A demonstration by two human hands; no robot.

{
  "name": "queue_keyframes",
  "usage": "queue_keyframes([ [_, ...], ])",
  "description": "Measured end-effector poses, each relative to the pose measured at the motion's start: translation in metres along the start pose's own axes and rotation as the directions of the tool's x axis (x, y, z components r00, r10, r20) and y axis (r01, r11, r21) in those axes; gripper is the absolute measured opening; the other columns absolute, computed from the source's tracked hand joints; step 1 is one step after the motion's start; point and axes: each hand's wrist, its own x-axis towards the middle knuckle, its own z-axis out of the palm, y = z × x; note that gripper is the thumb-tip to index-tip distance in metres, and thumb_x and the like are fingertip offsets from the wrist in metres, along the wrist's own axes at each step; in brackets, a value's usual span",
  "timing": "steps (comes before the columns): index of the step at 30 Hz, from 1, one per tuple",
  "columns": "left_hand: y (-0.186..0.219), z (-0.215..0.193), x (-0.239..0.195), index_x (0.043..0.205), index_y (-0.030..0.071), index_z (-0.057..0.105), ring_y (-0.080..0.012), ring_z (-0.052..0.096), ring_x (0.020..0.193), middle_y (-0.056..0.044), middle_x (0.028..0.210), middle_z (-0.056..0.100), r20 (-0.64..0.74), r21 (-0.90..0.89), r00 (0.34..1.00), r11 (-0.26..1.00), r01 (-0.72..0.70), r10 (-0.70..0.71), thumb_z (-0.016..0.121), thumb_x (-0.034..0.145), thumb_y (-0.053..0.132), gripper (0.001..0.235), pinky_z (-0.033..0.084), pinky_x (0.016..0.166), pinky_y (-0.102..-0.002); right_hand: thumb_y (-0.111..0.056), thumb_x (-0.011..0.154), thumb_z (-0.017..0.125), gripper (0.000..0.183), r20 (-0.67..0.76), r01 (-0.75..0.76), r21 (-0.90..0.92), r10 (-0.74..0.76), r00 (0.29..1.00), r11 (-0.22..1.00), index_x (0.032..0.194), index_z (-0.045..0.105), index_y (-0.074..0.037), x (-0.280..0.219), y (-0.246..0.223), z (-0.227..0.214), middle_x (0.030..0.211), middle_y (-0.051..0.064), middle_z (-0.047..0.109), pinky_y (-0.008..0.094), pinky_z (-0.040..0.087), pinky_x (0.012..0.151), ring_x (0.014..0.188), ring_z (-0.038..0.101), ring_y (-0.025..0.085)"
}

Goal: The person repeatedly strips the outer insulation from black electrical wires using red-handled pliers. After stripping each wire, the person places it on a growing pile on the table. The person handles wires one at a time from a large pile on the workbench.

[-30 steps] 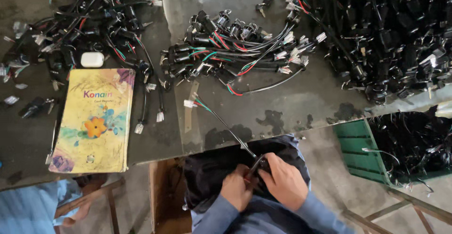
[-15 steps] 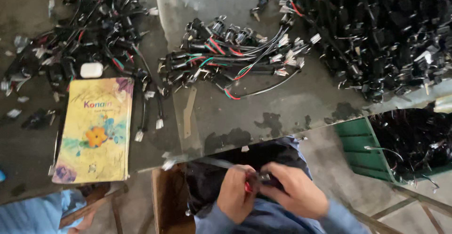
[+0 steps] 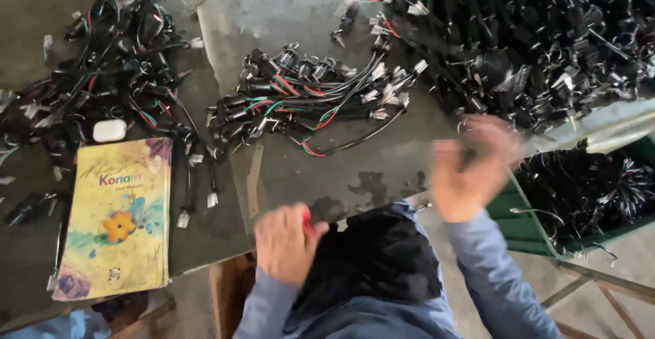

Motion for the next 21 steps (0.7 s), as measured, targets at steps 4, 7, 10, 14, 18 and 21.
queue_keyframes([
  [4,-0.003,0.016,0.025,0.116,0.008,0.064,-0.0353,0.055,0.115,-0.010,0.117,0.063,-0.221,0.175,0.975,0.982,0.064,-0.024,0.076,0.073,0.046,0.058,0.037,0.099,-0.053,-0.018,0.081,0.076,0.054,0.454,0.272,-0.170,-0.170,0.875,0.947,0.131,0.061,-0.006,0.003,-0.002,0.053,0.141,0.024,0.052,0.052,0.038,0.104,0.130,0.046,0.043],
  [7,-0.009,0.022,0.032,0.131,0.008,0.062,-0.0339,0.053,0.128,-0.009,0.131,0.060,-0.301,0.134,0.953,0.988,0.080,-0.036,0.074,0.087,0.037,0.054,0.037,0.108,-0.051,-0.023,0.080,0.074,0.035,0.422,0.331,-0.336,-0.174,0.890,0.882,0.113,0.067,-0.015,0.005,0.000,0.076,0.132,0.017,0.058,0.054,0.038,0.100,0.126,0.050,0.039],
  [10,-0.002,0.010,0.023,0.135,0.007,0.061,-0.0356,0.050,0.134,-0.011,0.138,0.058,-0.347,0.052,0.937,0.997,0.056,-0.034,0.073,0.091,0.032,0.053,0.035,0.113,-0.052,-0.022,0.086,0.072,0.017,0.410,0.347,-0.355,-0.189,0.892,0.868,0.102,0.068,-0.017,0.009,-0.007,0.071,0.110,0.006,0.065,0.058,0.037,0.101,0.117,0.059,0.029],
  [14,0.029,-0.014,0.003,0.139,-0.001,0.057,-0.0411,0.047,0.142,-0.019,0.147,0.053,-0.518,-0.129,0.855,0.985,-0.116,0.032,0.065,0.099,0.020,0.046,0.037,0.118,-0.055,-0.018,0.095,0.068,0.011,0.405,0.234,-0.049,-0.195,0.893,0.971,0.101,0.064,-0.010,0.007,-0.038,0.032,0.098,0.004,0.068,0.045,0.044,0.095,0.098,0.064,0.028],
  [18,0.049,-0.025,-0.027,0.125,-0.001,0.063,-0.0417,0.057,0.123,-0.019,0.127,0.063,-0.513,-0.143,0.834,0.938,-0.317,0.203,0.064,0.090,0.019,0.040,0.043,0.104,-0.053,-0.020,0.088,0.075,0.019,0.681,0.144,0.346,-0.354,0.642,0.927,0.103,0.068,-0.011,-0.025,-0.077,-0.009,0.094,0.006,0.068,0.041,0.046,0.085,0.092,0.064,0.030],
  [21,0.046,-0.027,-0.028,0.111,0.005,0.073,-0.0320,0.067,0.092,-0.011,0.097,0.071,-0.102,-0.369,0.990,0.921,-0.125,0.094,0.068,0.092,0.012,0.021,0.053,0.081,-0.040,-0.022,0.083,0.072,0.034,0.658,0.323,0.195,-0.367,0.658,0.926,0.113,0.067,-0.008,-0.024,-0.081,-0.023,0.103,0.008,0.068,0.049,0.040,0.093,0.102,0.061,0.031],
])
